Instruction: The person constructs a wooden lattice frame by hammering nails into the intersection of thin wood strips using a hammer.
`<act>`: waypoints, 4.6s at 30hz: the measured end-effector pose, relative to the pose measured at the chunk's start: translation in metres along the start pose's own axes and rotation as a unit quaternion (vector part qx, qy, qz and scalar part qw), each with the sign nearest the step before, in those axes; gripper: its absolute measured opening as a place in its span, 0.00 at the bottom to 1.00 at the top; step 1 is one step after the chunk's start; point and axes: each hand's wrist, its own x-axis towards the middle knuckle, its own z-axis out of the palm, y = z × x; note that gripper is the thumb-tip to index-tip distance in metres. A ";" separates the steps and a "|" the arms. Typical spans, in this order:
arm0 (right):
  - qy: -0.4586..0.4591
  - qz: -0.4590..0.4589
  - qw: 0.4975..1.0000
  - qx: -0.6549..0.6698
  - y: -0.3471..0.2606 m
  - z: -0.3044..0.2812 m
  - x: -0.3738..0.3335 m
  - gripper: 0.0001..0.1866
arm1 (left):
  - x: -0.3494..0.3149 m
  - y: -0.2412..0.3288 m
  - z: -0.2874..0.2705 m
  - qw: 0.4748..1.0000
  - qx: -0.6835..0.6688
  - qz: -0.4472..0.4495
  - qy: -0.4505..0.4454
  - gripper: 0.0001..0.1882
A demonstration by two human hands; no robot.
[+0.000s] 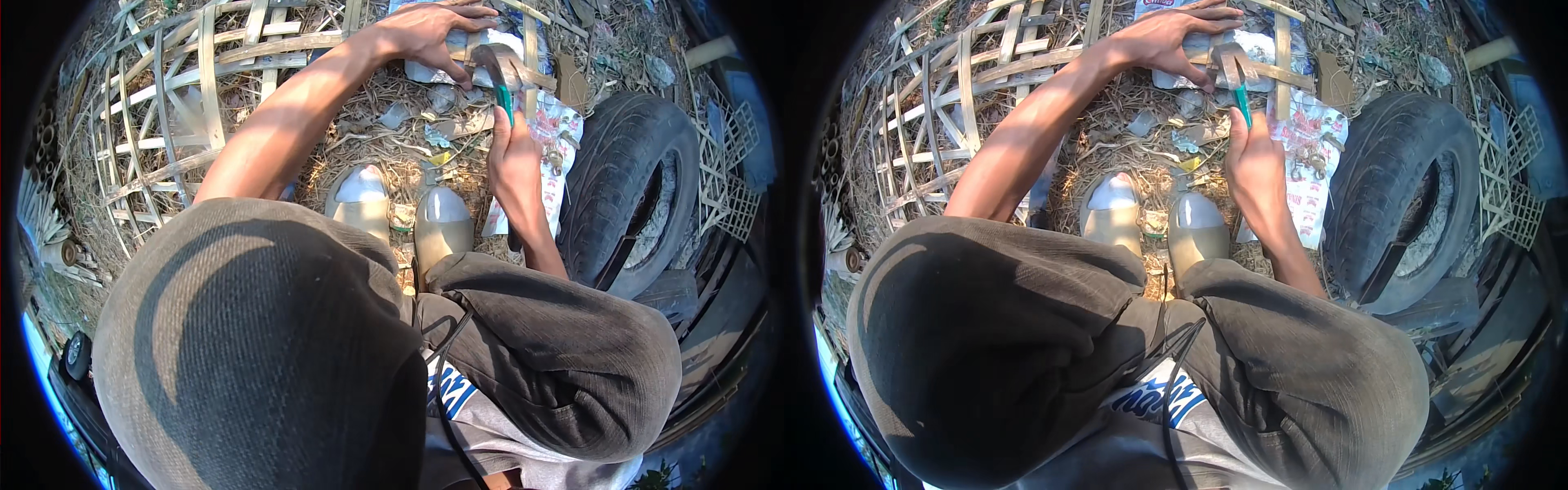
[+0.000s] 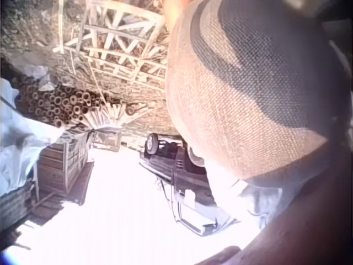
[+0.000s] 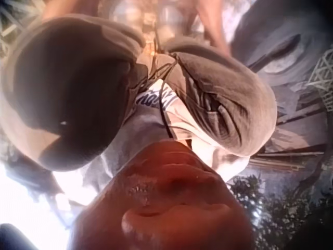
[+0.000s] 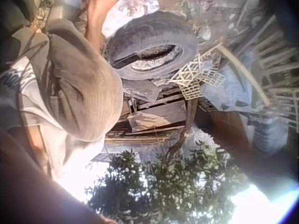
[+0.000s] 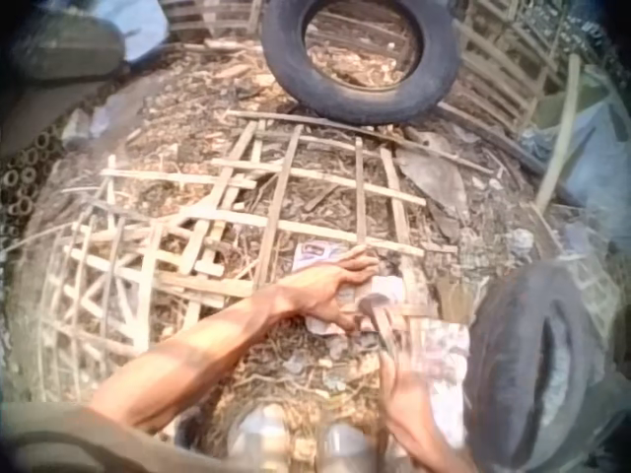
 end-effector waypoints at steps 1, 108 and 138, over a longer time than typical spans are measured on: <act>0.011 0.036 0.996 0.084 -0.002 0.005 -0.004 0.22 | -0.002 -0.004 0.002 1.000 0.022 0.015 0.009 0.59; -0.064 0.207 0.971 0.105 -0.007 -0.015 -0.012 0.25 | 0.007 -0.003 0.001 0.999 -0.040 -0.015 -0.004 0.62; 0.055 0.037 0.997 0.039 0.007 0.015 0.001 0.28 | 0.005 -0.011 -0.002 0.999 -0.008 -0.008 -0.042 0.71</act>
